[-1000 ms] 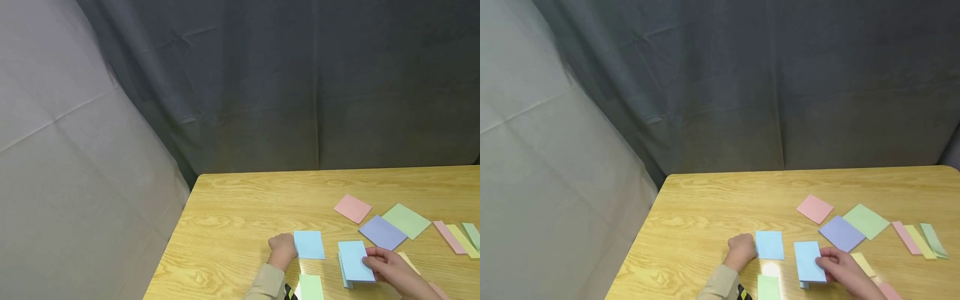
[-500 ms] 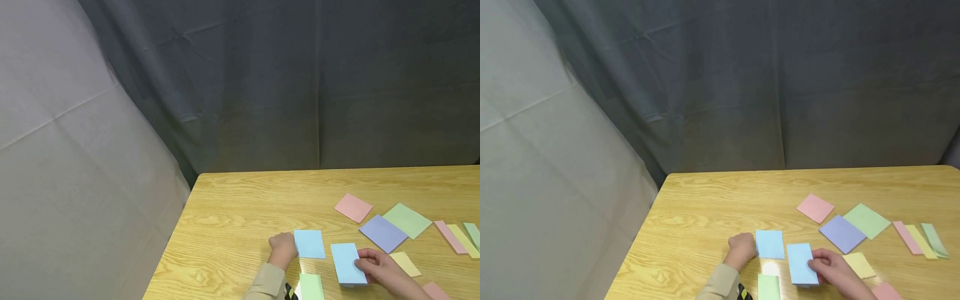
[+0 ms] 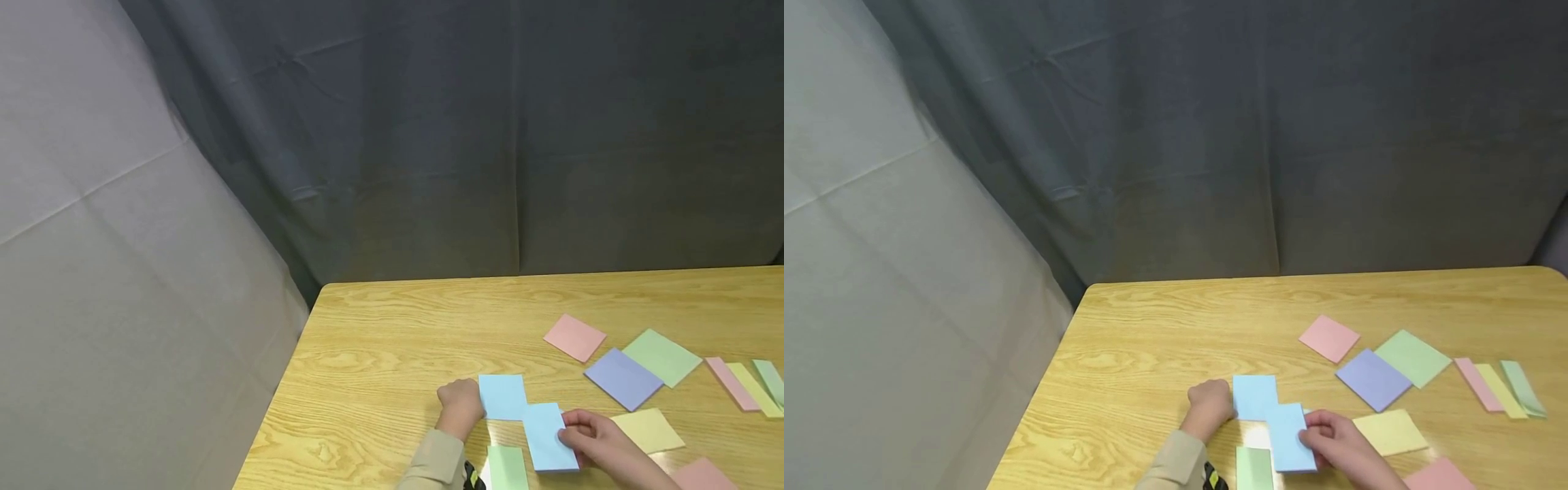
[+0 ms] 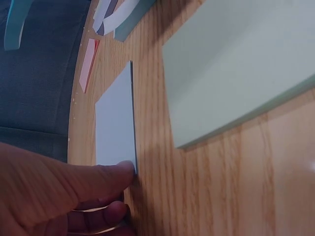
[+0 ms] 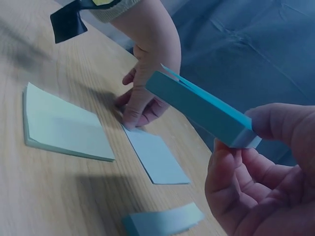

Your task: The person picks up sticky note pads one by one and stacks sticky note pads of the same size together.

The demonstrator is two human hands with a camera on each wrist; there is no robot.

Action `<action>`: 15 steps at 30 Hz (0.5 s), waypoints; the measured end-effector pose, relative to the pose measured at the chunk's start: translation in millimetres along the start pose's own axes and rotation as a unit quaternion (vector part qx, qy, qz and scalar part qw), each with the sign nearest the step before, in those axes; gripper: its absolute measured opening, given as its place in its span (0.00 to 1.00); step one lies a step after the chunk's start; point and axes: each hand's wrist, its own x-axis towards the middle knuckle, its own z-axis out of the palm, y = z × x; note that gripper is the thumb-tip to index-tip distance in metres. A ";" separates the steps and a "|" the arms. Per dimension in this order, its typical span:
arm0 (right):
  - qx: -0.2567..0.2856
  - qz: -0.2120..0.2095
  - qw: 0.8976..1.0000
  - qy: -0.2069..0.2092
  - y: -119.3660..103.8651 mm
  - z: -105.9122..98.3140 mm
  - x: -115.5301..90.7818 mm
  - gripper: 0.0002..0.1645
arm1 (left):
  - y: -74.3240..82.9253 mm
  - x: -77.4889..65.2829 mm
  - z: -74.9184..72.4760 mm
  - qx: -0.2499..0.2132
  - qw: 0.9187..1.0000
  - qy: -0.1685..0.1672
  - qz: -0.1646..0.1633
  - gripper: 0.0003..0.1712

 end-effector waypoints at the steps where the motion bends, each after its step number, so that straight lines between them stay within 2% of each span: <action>1: 0.002 -0.004 1.000 -0.005 0.5 1.2 0.4 0.19 | 0.0 0.3 0.3 0.000 1.000 -0.002 -0.001 0.14; 4: 0.002 -0.011 1.000 -0.009 2.4 4.9 2.3 0.19 | 0.5 0.7 0.2 0.001 1.000 -0.007 -0.003 0.14; 11: -0.004 0.002 1.000 0.013 2.8 15.3 4.8 0.20 | 0.7 -1.1 -2.0 0.003 1.000 -0.009 -0.003 0.15; 15: -0.003 0.003 1.000 0.007 4.1 19.4 5.4 0.20 | 0.2 -1.9 -2.0 0.004 1.000 -0.006 -0.002 0.15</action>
